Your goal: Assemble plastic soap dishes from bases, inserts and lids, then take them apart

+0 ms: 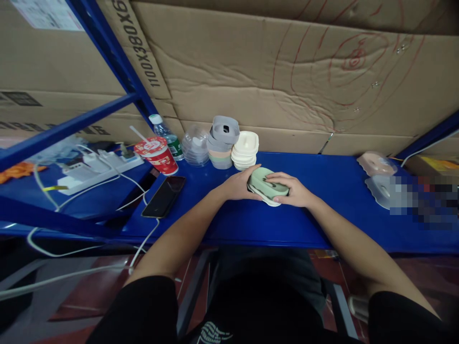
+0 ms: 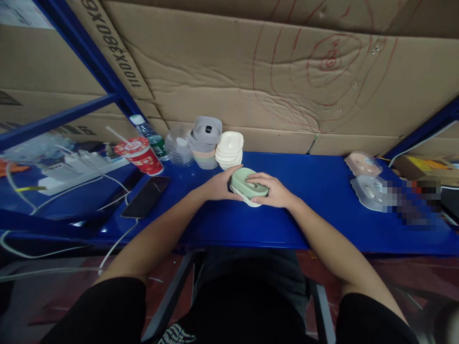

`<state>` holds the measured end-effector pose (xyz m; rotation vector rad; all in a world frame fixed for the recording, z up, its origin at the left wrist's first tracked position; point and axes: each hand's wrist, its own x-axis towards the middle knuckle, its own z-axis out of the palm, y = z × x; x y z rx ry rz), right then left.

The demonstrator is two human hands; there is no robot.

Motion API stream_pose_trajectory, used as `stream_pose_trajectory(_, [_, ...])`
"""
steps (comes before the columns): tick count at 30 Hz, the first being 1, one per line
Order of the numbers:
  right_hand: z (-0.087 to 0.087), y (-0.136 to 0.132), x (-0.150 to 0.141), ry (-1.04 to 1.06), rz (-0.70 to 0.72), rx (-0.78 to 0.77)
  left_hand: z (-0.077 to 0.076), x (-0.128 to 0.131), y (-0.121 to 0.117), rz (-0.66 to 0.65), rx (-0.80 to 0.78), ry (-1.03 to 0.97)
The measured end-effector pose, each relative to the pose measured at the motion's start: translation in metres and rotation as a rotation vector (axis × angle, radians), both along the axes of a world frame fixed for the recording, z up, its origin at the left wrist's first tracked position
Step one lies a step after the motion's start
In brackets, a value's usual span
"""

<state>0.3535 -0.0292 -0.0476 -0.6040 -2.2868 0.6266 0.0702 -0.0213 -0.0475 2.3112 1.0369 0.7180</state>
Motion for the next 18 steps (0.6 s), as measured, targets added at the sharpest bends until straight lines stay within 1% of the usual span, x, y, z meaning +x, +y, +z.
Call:
stream_pose_trajectory(4, [0.005,0.002,0.001,0.064,-0.030,-0.039,-0.002,-0.002,0.001,-0.015,0.063,0.024])
stream_pose_trajectory(9, [0.009,0.001,0.002,0.162,-0.122,-0.055,-0.001,-0.002,0.001,0.027,0.055,0.012])
stream_pose_trajectory(11, [0.007,0.001,0.002,0.191,-0.158,-0.110,0.000,-0.002,0.002,0.038,0.108,0.014])
stream_pose_trajectory(15, [0.002,0.004,0.004,0.298,-0.180,-0.286,0.002,-0.001,0.003,0.041,0.248,-0.011])
stream_pose_trajectory(16, [0.001,0.005,0.005,0.334,-0.176,-0.326,0.003,-0.001,0.003,0.060,0.274,-0.030])
stream_pose_trajectory(18, [-0.001,0.007,0.005,0.395,-0.164,-0.375,0.005,0.000,0.002,0.142,0.298,-0.083])
